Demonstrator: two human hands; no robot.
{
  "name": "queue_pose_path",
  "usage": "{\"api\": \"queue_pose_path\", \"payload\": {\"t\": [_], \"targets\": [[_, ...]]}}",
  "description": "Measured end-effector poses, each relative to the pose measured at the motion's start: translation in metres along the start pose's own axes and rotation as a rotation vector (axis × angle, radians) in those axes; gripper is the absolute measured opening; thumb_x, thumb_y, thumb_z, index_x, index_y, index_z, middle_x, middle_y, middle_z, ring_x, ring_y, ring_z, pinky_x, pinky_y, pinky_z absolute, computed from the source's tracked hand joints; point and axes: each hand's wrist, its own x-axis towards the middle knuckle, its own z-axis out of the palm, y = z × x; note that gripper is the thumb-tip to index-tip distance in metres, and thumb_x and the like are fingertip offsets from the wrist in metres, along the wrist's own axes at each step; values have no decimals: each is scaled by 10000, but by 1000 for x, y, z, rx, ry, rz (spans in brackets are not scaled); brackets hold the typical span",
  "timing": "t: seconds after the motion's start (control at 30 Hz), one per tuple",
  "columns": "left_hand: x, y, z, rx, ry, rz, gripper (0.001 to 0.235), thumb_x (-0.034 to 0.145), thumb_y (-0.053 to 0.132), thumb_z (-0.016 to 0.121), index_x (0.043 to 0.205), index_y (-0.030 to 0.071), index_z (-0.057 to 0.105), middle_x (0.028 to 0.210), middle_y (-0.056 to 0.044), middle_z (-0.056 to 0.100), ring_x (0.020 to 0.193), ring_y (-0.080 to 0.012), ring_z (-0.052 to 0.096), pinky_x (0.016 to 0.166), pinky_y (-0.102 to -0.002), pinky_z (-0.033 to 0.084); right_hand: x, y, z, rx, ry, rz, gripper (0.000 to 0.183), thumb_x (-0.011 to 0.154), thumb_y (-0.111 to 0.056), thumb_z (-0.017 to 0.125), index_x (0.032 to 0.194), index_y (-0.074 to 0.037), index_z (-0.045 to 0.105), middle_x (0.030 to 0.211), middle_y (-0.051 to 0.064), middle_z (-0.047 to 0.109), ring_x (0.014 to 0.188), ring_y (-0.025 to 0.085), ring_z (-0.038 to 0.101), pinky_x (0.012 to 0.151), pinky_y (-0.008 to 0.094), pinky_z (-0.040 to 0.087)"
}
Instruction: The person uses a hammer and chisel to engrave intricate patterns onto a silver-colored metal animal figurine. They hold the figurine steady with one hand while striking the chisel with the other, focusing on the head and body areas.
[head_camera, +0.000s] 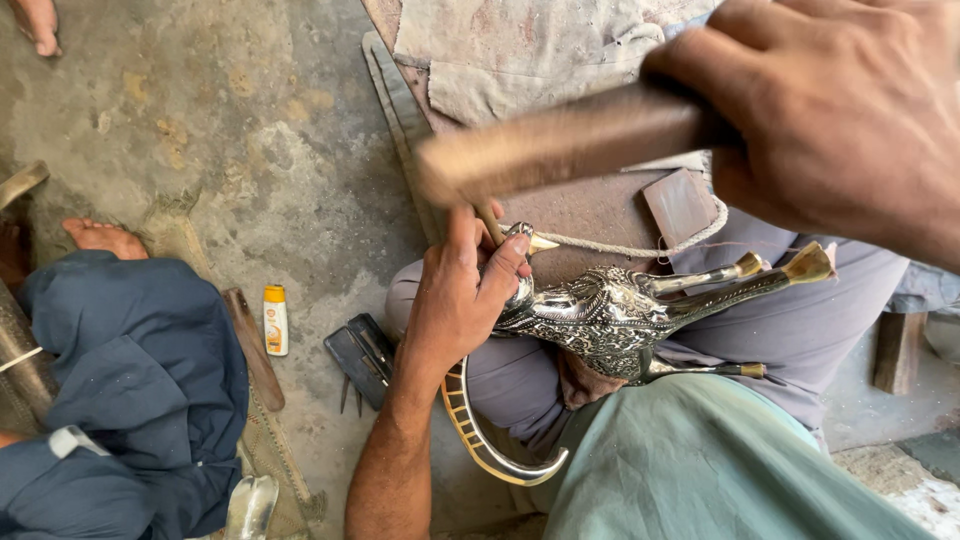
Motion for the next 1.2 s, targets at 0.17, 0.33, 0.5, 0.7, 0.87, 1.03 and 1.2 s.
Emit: {"api": "queue_pose_path", "payload": {"t": [0.17,0.33,0.5,0.7,0.87,1.03,1.2], "targets": [[0,3,-1,-34,-1,-33,276,1047,189,604,1213,29,451,798,-84,710,727,-146,769,589,-281,598,1,2,6,-46,-56,31,430,741,-50,683,1169,-78,657,945,109,696,827,318,697,709,474,529],[0,1,-2,-61,-4,-29,285,1057,186,599,1250,29,459,793,-104,685,709,-159,748,576,-283,577,1,3,12,32,-90,73,441,748,-62,704,1187,-48,671,961,141,688,798,338,683,694,483,536],[8,-1,-2,-139,41,-104,311,1036,188,590,1238,43,403,853,-80,698,748,-121,750,536,-271,602,1,10,15,-84,29,-41,527,692,-8,709,1216,-57,688,923,167,703,768,312,706,710,447,582],[9,-1,-3,-158,56,-129,305,1032,165,603,1252,57,421,830,-81,699,743,-124,739,559,-270,616,18,10,19,28,-56,90,503,790,12,713,1290,-15,665,857,218,704,666,316,697,602,413,574],[6,-1,0,-84,70,-49,270,1039,163,624,1215,46,455,822,-87,700,729,-127,759,557,-277,594,32,8,23,22,-182,122,310,847,4,707,1153,-43,695,784,192,701,655,312,696,580,419,567],[6,-2,1,-76,97,-64,250,1032,168,634,1162,39,464,799,-88,706,726,-138,783,550,-286,608,42,9,26,17,-171,54,478,696,13,726,1165,-76,711,811,169,698,655,327,688,600,438,556],[7,-4,0,-21,92,5,325,1023,176,643,1261,34,474,782,-89,714,713,-169,780,605,-323,593,45,9,15,-162,-367,23,400,741,-37,709,1122,-160,716,891,43,732,736,275,705,658,452,552]]}}
